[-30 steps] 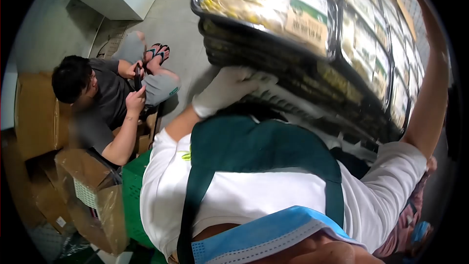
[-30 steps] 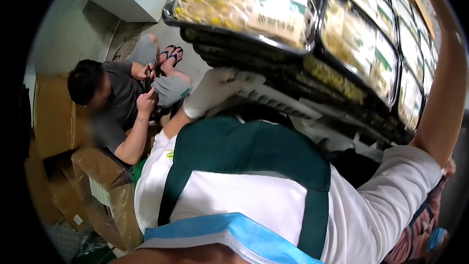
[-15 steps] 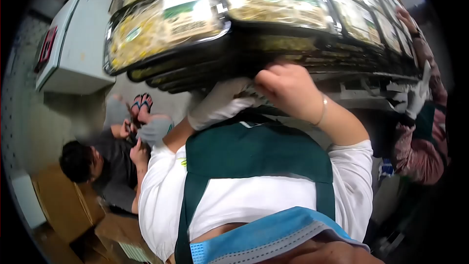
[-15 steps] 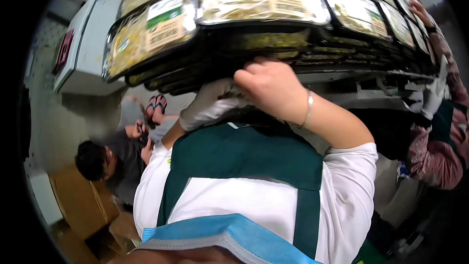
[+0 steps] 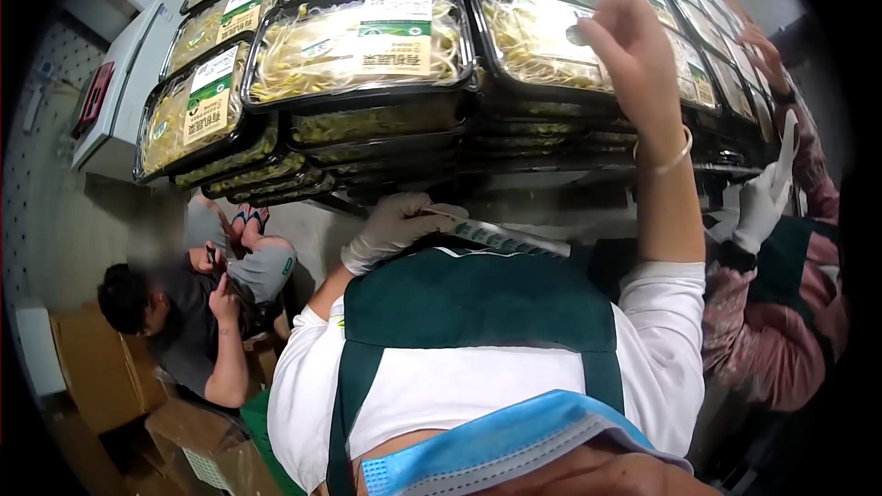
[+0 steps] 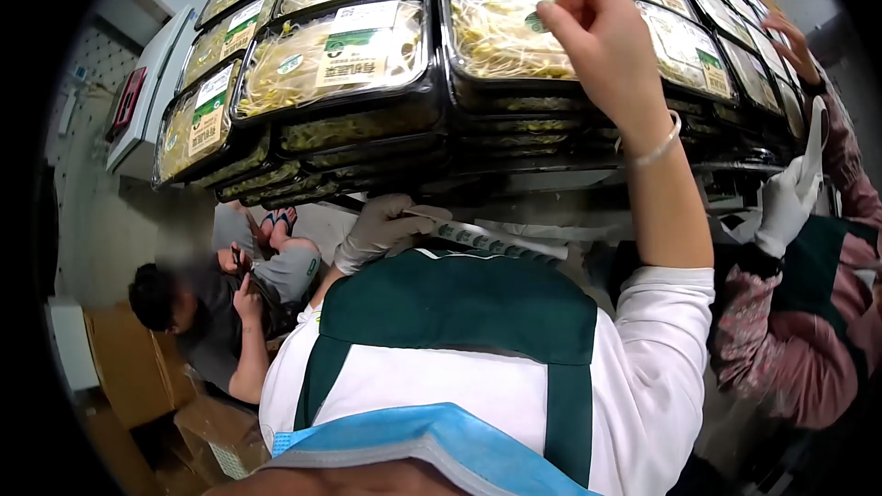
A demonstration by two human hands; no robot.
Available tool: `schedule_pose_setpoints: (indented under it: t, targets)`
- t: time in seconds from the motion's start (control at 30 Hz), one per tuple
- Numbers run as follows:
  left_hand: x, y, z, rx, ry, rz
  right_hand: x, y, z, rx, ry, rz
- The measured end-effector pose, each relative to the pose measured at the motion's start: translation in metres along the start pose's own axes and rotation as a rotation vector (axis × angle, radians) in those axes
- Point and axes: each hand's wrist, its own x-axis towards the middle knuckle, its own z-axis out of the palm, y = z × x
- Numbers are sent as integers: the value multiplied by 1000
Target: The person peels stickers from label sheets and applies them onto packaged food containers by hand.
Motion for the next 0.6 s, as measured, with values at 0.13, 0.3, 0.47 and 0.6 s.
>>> schedule_pose_setpoints:
  t: [0.13,0.3,0.47,0.6]
  targets:
    - [9,-3,30,-69,141,-66,4,14,8,-367,-217,-155]
    - [8,-16,31,-22,199,-37,9,21,-13,-815,-260,-116]
    - [9,-17,18,-66,198,32,44,44,-24,-457,-230,129]
    - [8,-2,22,-75,207,85,100,60,10,-232,-222,65]
